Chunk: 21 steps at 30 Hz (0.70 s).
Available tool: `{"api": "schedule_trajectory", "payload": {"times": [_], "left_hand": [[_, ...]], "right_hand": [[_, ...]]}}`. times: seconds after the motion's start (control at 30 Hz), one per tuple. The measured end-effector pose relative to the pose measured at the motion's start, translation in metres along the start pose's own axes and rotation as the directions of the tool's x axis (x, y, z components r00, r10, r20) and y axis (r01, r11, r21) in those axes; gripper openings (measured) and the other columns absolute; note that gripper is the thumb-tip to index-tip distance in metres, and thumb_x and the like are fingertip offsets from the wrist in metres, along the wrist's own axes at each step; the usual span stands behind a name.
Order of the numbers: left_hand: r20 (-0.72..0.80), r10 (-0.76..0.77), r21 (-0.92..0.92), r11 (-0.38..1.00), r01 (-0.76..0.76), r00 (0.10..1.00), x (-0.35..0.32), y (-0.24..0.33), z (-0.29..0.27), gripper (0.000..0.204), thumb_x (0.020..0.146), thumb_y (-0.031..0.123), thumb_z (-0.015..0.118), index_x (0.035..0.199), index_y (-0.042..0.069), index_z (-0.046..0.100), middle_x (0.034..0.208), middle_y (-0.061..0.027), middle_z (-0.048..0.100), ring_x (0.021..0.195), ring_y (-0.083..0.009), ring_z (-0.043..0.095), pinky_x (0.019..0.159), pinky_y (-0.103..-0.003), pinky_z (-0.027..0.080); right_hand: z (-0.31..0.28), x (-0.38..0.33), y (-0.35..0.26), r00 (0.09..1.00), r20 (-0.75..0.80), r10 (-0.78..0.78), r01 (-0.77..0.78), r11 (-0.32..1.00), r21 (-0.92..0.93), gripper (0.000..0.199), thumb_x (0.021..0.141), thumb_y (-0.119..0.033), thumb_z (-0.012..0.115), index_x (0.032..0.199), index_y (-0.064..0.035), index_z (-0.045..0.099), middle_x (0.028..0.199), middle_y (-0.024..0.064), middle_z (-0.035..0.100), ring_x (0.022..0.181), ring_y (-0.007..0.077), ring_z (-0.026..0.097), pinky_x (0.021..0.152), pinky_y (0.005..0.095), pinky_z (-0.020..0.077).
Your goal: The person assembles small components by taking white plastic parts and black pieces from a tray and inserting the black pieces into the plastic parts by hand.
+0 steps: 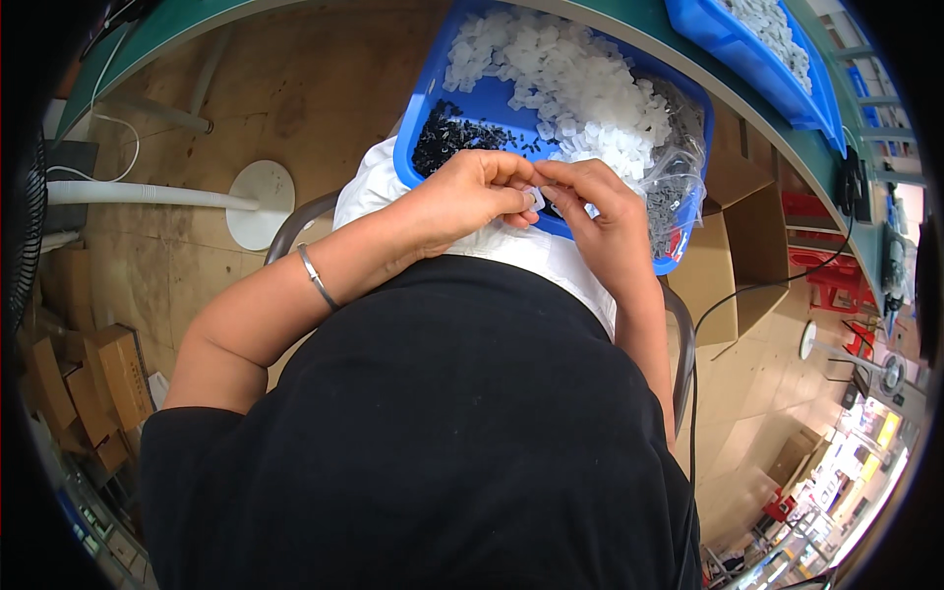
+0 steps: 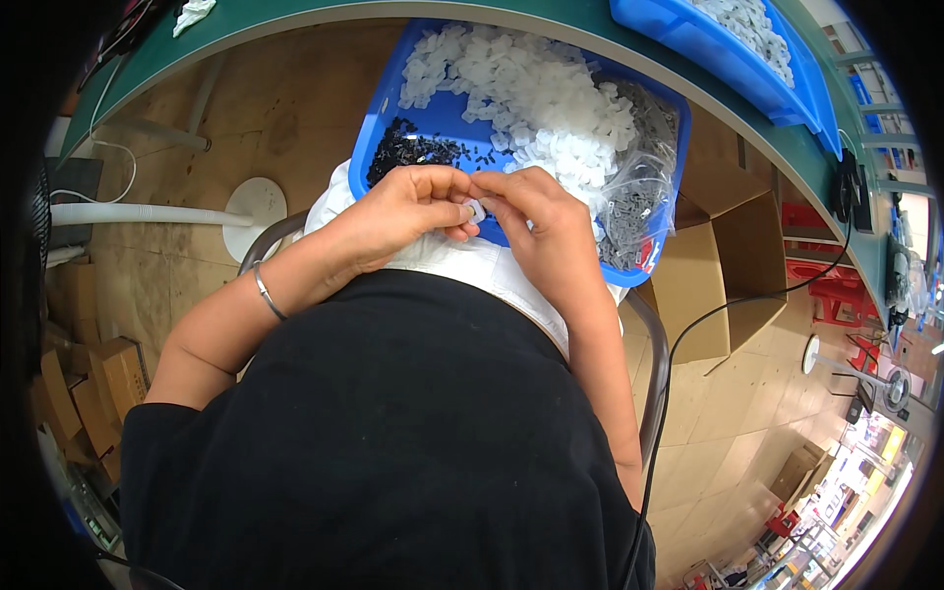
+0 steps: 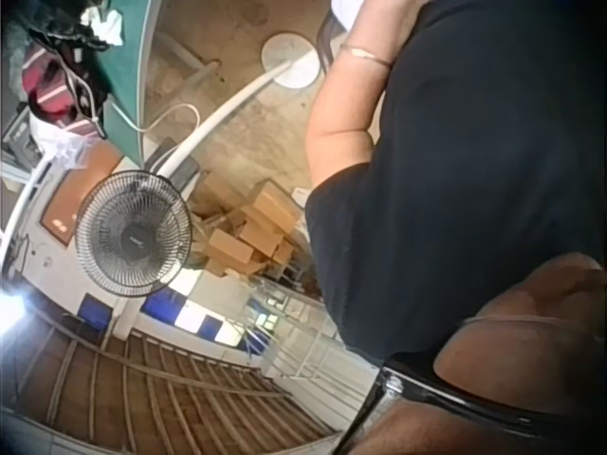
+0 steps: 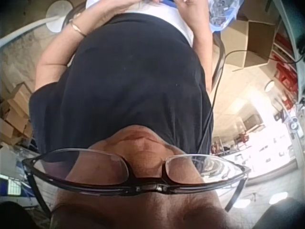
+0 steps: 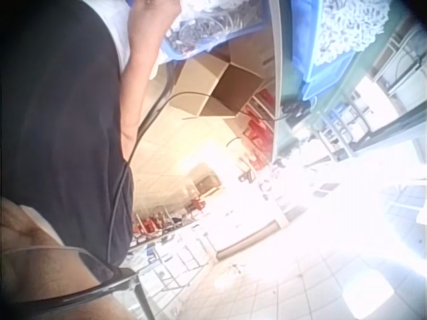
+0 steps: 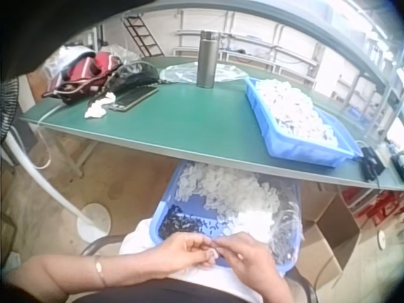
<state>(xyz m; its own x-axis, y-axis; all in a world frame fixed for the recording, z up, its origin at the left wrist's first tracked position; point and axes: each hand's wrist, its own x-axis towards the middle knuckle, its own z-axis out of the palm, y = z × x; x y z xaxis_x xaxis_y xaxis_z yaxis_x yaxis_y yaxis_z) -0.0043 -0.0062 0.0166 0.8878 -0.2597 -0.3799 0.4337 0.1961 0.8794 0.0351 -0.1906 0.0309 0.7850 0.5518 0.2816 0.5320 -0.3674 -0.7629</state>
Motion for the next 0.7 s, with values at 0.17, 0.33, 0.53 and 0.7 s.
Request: {"api": "schedule_trajectory", "payload": {"times": [0.17,0.33,0.53,0.7], "left_hand": [[-0.016,-0.055,-0.066,0.996,0.054,0.998,0.001,-0.003,-0.001,0.021,0.089,0.003,0.058,0.11,-0.002,0.061,0.097,-0.0074,0.063,0.088,-0.0136,0.063,0.081,-0.026,0.051],[-0.051,0.027,0.055,0.998,-0.024,0.998,0.003,-0.004,-0.006,0.021,0.089,0.004,0.058,0.11,-0.002,0.06,0.099,-0.007,0.062,0.089,-0.0133,0.061,0.082,-0.027,0.05],[-0.095,0.022,0.06,0.998,-0.017,0.995,0.0,0.002,-0.004,0.023,0.09,0.005,0.056,0.113,-0.001,0.06,0.097,-0.0075,0.064,0.09,-0.0124,0.06,0.083,-0.027,0.05],[-0.087,0.038,0.149,0.989,-0.025,0.996,0.0,0.005,-0.004,0.028,0.09,0.003,0.055,0.117,-0.002,0.059,0.095,-0.0082,0.064,0.091,-0.0125,0.061,0.083,-0.026,0.05]], "right_hand": [[0.005,-0.002,0.01,0.992,-0.01,-0.13,0.126,0.979,-0.162,0.02,0.083,-0.002,0.066,0.102,-0.0046,0.07,0.086,0.01,0.065,0.074,0.0217,0.065,0.065,0.0295,0.0517],[0.002,-0.006,0.002,0.972,0.057,0.227,-0.234,0.95,0.205,0.017,0.088,-0.002,0.062,0.104,-0.0037,0.07,0.086,0.0078,0.065,0.075,0.0162,0.066,0.067,0.0279,0.0523],[0.003,-0.007,0.005,0.905,0.188,0.381,-0.412,0.679,0.608,0.018,0.093,-0.006,0.06,0.106,0.0033,0.067,0.091,0.0059,0.065,0.079,0.0125,0.064,0.075,0.0254,0.0538],[0.009,-0.005,0.003,0.897,0.169,0.409,-0.424,0.685,0.593,0.018,0.092,-0.004,0.06,0.108,0.0044,0.062,0.09,0.0071,0.066,0.08,0.0117,0.065,0.074,0.0241,0.0536]]}}
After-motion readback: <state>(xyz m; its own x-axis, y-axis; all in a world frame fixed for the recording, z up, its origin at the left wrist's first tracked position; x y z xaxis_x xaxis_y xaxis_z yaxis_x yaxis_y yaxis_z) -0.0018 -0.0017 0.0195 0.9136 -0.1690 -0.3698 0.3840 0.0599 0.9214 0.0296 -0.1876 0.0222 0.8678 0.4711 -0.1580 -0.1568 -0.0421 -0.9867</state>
